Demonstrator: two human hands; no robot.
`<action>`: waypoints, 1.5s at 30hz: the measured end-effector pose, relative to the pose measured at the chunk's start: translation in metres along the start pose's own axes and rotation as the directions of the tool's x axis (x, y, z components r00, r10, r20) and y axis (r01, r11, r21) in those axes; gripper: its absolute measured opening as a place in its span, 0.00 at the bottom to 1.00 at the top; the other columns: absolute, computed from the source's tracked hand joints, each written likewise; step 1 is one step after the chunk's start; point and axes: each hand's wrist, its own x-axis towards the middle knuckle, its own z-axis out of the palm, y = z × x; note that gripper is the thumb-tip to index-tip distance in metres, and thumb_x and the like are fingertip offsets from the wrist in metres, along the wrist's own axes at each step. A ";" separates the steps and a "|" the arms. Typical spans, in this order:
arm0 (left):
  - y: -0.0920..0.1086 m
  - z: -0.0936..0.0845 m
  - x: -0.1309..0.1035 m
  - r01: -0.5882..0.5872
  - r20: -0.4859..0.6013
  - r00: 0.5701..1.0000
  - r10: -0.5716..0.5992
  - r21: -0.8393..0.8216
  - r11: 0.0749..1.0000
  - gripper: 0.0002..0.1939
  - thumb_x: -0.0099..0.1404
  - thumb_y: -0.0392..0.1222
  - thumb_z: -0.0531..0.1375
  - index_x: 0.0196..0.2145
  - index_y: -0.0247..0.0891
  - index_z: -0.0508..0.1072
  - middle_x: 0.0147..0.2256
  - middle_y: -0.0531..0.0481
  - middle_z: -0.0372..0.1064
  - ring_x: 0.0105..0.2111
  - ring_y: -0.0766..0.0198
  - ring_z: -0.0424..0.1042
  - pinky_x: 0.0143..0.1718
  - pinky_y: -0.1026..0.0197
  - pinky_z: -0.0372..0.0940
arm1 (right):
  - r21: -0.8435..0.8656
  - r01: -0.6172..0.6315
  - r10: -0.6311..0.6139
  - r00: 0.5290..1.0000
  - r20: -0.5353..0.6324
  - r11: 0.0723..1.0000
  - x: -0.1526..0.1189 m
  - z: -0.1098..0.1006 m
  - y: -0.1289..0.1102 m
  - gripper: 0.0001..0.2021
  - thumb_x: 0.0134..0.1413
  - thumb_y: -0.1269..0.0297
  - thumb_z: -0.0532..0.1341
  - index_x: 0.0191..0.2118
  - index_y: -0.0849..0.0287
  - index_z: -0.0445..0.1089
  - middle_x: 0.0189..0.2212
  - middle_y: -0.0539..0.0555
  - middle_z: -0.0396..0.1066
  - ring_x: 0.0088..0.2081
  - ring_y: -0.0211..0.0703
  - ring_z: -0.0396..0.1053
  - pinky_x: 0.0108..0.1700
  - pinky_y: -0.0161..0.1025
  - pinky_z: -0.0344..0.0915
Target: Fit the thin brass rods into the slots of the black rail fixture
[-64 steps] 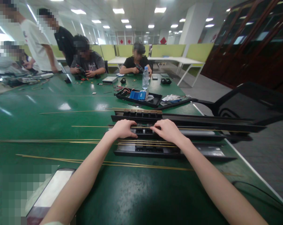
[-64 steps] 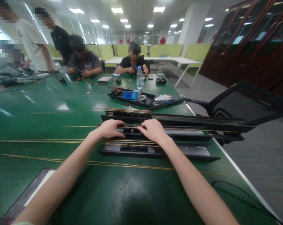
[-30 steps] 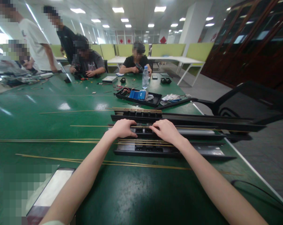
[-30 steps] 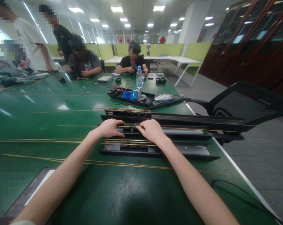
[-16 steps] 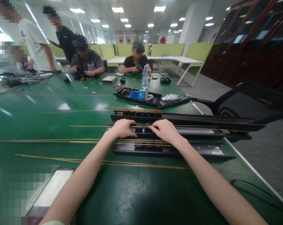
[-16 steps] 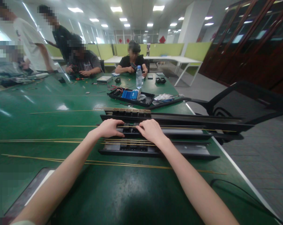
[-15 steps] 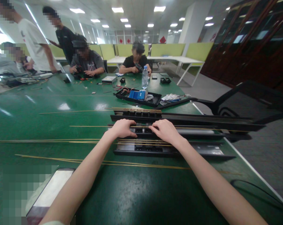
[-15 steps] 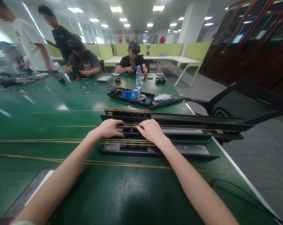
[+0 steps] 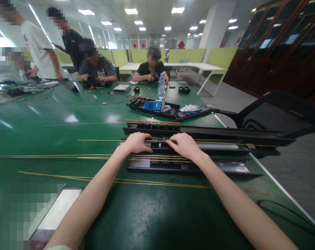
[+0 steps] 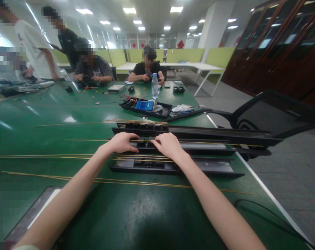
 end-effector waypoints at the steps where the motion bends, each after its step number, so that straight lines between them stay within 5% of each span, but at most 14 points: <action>1: 0.000 0.000 0.000 0.000 0.001 1.000 0.000 0.001 1.000 0.40 0.50 0.68 0.64 0.56 0.46 0.72 0.52 0.46 0.75 0.51 0.47 0.73 0.50 0.53 0.67 | 0.001 -0.001 0.001 1.000 0.002 1.000 0.000 0.000 0.000 0.21 0.68 0.52 0.51 0.35 0.55 0.78 0.34 0.54 0.80 0.37 0.47 0.75 0.41 0.40 0.61; 45: 0.001 0.000 0.000 0.010 0.006 1.000 -0.010 -0.005 1.000 0.39 0.50 0.67 0.64 0.56 0.47 0.72 0.51 0.47 0.76 0.50 0.47 0.74 0.50 0.53 0.67 | -0.018 -0.016 0.016 0.999 0.035 1.000 0.000 -0.006 0.010 0.24 0.67 0.48 0.51 0.35 0.55 0.79 0.34 0.55 0.80 0.38 0.47 0.74 0.40 0.40 0.60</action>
